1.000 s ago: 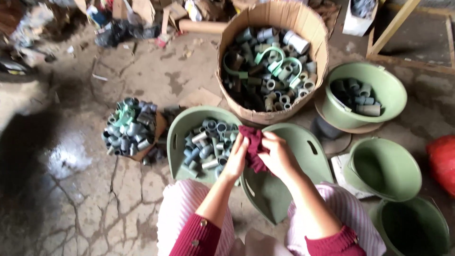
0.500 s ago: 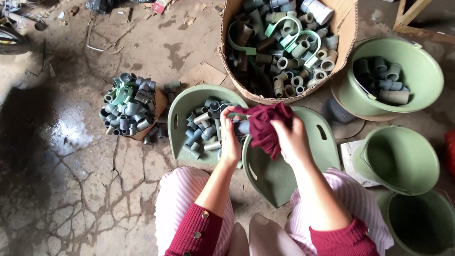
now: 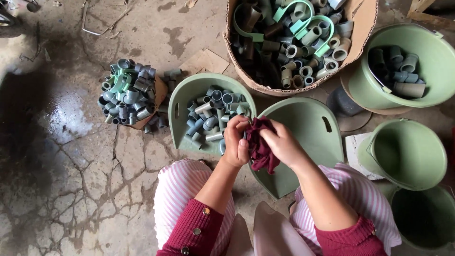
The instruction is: The person sits on the floor and wipes small grey pipe fittings with a maroon cloth. They pick each fitting from a green basin, wipe it thoroughly, and place it into a cardboard box. The person repeats this process for multiple fittings throughout the clip.
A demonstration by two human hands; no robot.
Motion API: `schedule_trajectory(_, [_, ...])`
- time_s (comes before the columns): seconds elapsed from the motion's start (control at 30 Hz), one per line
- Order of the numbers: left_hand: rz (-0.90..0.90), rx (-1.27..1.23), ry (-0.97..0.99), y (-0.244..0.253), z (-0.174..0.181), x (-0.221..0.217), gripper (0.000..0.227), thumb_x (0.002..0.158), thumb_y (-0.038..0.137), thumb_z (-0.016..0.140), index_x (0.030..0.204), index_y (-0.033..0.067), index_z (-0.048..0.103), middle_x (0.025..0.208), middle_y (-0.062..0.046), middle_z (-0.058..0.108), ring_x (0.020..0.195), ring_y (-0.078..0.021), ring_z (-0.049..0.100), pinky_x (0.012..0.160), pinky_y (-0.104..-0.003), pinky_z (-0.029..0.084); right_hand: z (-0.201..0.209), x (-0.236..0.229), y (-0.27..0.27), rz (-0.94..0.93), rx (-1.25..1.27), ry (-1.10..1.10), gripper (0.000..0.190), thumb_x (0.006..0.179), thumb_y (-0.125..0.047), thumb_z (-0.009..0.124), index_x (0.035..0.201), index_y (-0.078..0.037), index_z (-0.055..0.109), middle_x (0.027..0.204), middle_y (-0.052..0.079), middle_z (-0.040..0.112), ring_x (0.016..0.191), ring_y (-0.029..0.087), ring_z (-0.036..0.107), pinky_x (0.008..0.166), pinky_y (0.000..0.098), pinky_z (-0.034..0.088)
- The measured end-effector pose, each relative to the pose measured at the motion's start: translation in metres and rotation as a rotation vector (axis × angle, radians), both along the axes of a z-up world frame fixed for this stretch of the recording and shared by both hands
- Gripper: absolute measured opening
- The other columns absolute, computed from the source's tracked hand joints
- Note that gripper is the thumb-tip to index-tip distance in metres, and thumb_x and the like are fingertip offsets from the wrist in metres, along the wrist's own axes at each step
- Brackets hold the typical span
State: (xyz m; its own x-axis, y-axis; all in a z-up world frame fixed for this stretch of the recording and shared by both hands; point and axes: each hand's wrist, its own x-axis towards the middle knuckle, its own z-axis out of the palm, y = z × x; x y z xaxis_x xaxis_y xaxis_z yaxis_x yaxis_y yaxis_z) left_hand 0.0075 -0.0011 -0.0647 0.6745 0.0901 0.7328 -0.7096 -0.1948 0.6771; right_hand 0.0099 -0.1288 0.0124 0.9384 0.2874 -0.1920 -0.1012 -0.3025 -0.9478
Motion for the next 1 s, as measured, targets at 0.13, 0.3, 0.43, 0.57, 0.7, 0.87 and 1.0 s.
schedule_trajectory(0.13, [0.051,0.061,-0.142,0.002,-0.016,0.001,0.056,0.085,0.042,0.026,0.104,-0.0077,0.043,0.094,-0.017,0.044,0.076,-0.0244,0.049,0.063,-0.031,0.05,-0.006,0.009,-0.008,-0.107,0.085,0.057,0.015,0.074,-0.018,0.052,0.08,-0.01,0.064,0.068,0.003,0.058,0.07,0.016,0.054,0.067,0.03,0.046])
schedule_trajectory(0.3, [-0.02,-0.154,0.029,-0.005,0.036,-0.005,0.054,0.086,0.046,0.016,0.104,-0.002,0.032,0.07,-0.009,0.049,0.055,-0.0152,0.045,0.05,-0.024,0.039,0.034,-0.002,-0.007,-0.545,0.511,-0.086,0.045,0.086,-0.026,0.05,0.119,0.002,0.037,0.115,0.02,0.046,0.108,0.02,0.044,0.094,0.036,0.037])
schedule_trajectory(0.43, [-0.048,-0.241,0.148,-0.003,0.044,0.001,0.048,0.089,0.043,0.014,0.108,0.0023,0.031,0.066,-0.005,0.048,0.048,-0.0092,0.037,0.042,-0.019,0.031,0.009,-0.007,-0.01,-0.288,0.78,0.104,0.035,0.079,-0.009,0.043,0.114,-0.01,0.044,0.109,0.006,0.053,0.099,0.013,0.05,0.087,0.0288,0.041])
schedule_trajectory(0.57, [-0.036,-0.184,0.456,0.005,0.043,0.0,0.035,0.092,0.027,0.017,0.101,0.0059,0.043,0.056,-0.005,0.043,0.05,-0.0143,0.037,0.049,-0.026,0.032,-0.004,-0.011,-0.013,0.177,-0.061,-0.396,0.018,0.076,0.0,0.048,0.088,-0.005,0.06,0.088,0.009,0.059,0.089,0.023,0.055,0.078,0.0341,0.045])
schedule_trajectory(0.7, [0.002,0.219,0.88,0.01,0.069,-0.004,0.031,0.09,0.024,0.025,0.1,0.0183,0.054,0.07,-0.016,0.056,0.069,-0.0372,0.053,0.069,-0.043,0.042,-0.034,-0.002,-0.022,0.288,-0.537,-0.575,0.015,0.071,-0.003,0.049,0.084,-0.005,0.057,0.088,0.009,0.057,0.094,0.026,0.055,0.08,0.0344,0.046])
schedule_trajectory(0.87, [0.007,0.263,0.907,0.011,0.056,-0.008,0.032,0.089,0.025,0.025,0.104,0.0196,0.052,0.07,-0.013,0.059,0.07,-0.0341,0.054,0.07,-0.041,0.042,-0.034,-0.003,-0.013,0.22,-0.522,-0.518,0.005,0.067,-0.008,0.052,0.064,-0.004,0.052,0.062,0.009,0.053,0.068,0.027,0.057,0.057,0.0338,0.045])
schedule_trajectory(1.0, [-0.031,0.142,0.708,0.013,0.046,-0.008,0.031,0.089,0.019,0.023,0.104,0.0169,0.049,0.052,-0.011,0.053,0.054,-0.0285,0.048,0.061,-0.037,0.042,-0.034,-0.006,0.0,-0.048,-0.126,-0.172,0.023,0.073,-0.013,0.052,0.051,-0.009,0.048,0.042,0.002,0.042,0.044,0.016,0.046,0.042,0.0272,0.037])
